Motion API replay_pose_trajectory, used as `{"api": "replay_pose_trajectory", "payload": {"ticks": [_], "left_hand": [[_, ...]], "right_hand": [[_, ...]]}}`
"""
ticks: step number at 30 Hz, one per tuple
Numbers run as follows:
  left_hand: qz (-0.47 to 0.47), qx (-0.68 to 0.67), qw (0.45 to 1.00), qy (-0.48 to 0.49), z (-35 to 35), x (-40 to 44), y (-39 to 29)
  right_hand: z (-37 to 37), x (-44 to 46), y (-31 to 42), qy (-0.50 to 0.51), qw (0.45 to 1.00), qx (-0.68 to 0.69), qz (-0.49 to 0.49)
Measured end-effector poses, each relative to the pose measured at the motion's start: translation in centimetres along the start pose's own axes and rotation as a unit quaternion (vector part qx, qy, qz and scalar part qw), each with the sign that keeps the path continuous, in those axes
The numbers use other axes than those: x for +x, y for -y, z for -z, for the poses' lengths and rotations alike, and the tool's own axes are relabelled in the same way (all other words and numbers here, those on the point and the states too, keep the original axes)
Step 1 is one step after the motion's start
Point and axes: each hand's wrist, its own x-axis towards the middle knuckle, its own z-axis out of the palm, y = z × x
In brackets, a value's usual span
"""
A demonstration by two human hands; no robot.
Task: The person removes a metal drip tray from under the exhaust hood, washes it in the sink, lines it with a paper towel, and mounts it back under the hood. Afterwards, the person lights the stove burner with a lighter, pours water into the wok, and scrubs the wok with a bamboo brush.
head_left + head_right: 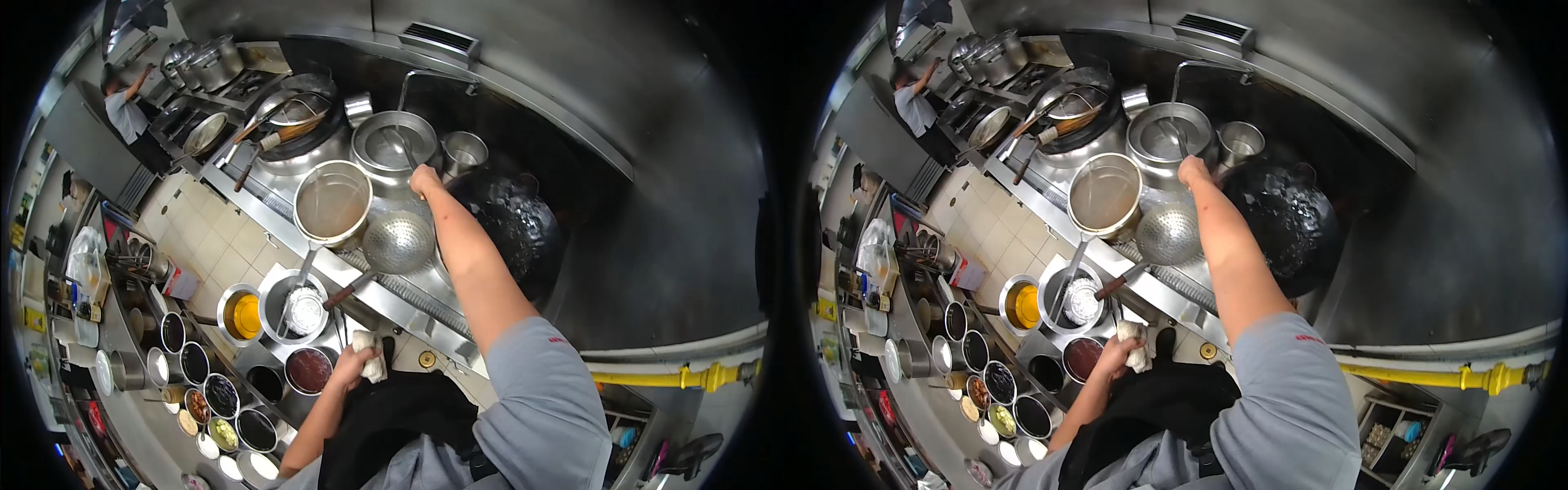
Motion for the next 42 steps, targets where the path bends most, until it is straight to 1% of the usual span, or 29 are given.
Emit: {"api": "replay_pose_trajectory", "payload": {"ticks": [1,2,3,4,5,6,7,9,10,11,13,15,17,18,19,21,23,27,29,31,33,35,36,37,38,39,40,41,42], "left_hand": [[-0.007,-0.019,1.0,-0.012,1.0,0.0,0.1],[0.01,-0.007,0.999,-0.036,2.0,-0.5,-0.4],[0.011,-0.008,0.999,-0.038,3.4,0.0,0.0],[0.01,-0.013,0.999,-0.05,4.4,0.6,0.7],[0.009,-0.019,0.998,-0.06,5.1,1.1,1.5],[-0.018,-0.021,0.998,-0.056,4.3,0.6,0.3],[-0.02,-0.022,0.998,-0.052,3.8,0.5,-1.0],[-0.014,0.033,0.998,-0.05,3.5,0.5,-2.1],[-0.024,0.047,0.998,-0.043,3.6,0.8,-2.2],[-0.026,0.054,0.998,-0.035,3.5,1.3,-2.4],[-0.027,0.061,0.998,-0.008,3.3,1.9,-2.7],[-0.022,0.086,0.996,-0.007,3.0,3.0,-2.5],[-0.044,0.052,0.997,0.028,2.1,4.0,-2.5],[-0.021,0.103,0.994,0.03,0.7,3.0,-4.2],[-0.059,0.053,0.996,0.05,0.8,4.5,-2.5],[-0.028,0.009,0.998,0.059,-0.4,5.1,-1.9],[-0.032,0.008,0.996,0.08,-2.3,4.9,-1.5],[-0.001,-0.03,0.994,0.109,-5.0,4.9,1.1],[0.0,-0.002,0.993,0.118,-7.1,3.4,1.3],[-0.007,-0.002,0.99,0.142,-7.8,3.5,3.4],[0.001,-0.008,0.99,0.139,-8.6,2.8,5.2],[0.035,-0.035,0.989,0.143,-9.1,1.6,7.0],[0.046,-0.049,0.988,0.142,-9.1,0.9,7.9],[0.059,-0.062,0.986,0.143,-9.0,0.1,8.8],[0.055,-0.058,0.987,0.137,-8.8,-0.6,9.6],[0.07,-0.031,0.986,0.147,-8.5,-1.9,9.0],[0.072,-0.033,0.986,0.146,-7.8,-2.4,9.4],[0.072,-0.033,0.986,0.148,-7.3,-2.5,9.8],[0.068,-0.029,0.988,0.133,-6.6,-2.5,10.0]], "right_hand": [[-0.6,1.9,1.1,0.064,0.997,-0.029,-0.017],[-1.2,4.2,2.1,0.159,0.977,-0.124,0.064],[-2.4,5.7,2.1,0.161,0.977,-0.125,0.065],[-3.2,5.6,2.0,0.206,0.932,0.29,-0.073],[-3.7,5.4,1.7,0.208,0.706,0.647,-0.197],[-3.5,5.2,1.5,0.24,0.604,0.741,-0.169],[-3.3,5.3,1.3,0.236,0.605,0.742,-0.166],[-3.2,4.2,0.6,0.257,0.469,0.822,-0.194],[-3.1,3.4,-0.2,0.278,0.447,0.83,-0.184],[-3.3,2.6,-1.0,0.277,0.457,0.827,-0.173],[-3.0,-0.3,-2.6,0.311,0.402,0.849,-0.143],[-2.0,-3.7,-4.3,0.299,0.385,0.864,-0.126],[-1.1,-6.3,-6.8,0.328,0.366,0.868,-0.075],[0.0,-8.3,-7.8,0.307,0.389,0.865,-0.078],[1.1,-10.4,-9.1,0.294,0.386,0.871,-0.082],[2.9,-15.0,-12.1,0.317,0.379,0.869,-0.011],[5.0,-20.1,-15.0,0.292,0.403,0.867,-0.004],[7.2,-29.3,-21.5,0.288,0.397,0.872,-0.005],[8.1,-33.4,-24.0,0.245,0.453,0.856,-0.053],[8.2,-35.5,-26.9,0.242,0.525,0.813,-0.076],[8.5,-37.0,-28.9,0.16,0.64,0.737,-0.145],[7.2,-36.7,-31.3,0.074,0.743,0.643,-0.171],[6.3,-37.0,-31.4,0.092,0.745,0.639,-0.168],[5.2,-37.7,-31.6,0.025,0.844,0.515,-0.147],[4.2,-38.3,-31.7,-0.046,0.917,0.379,-0.117],[2.9,-38.5,-32.1,-0.076,0.953,0.272,-0.106],[1.0,-38.9,-32.1,-0.171,0.971,0.16,-0.039],[-0.8,-39.1,-31.6,-0.267,0.962,0.046,0.03],[-0.9,-40.5,-28.2,-0.245,0.964,0.098,-0.029]]}}
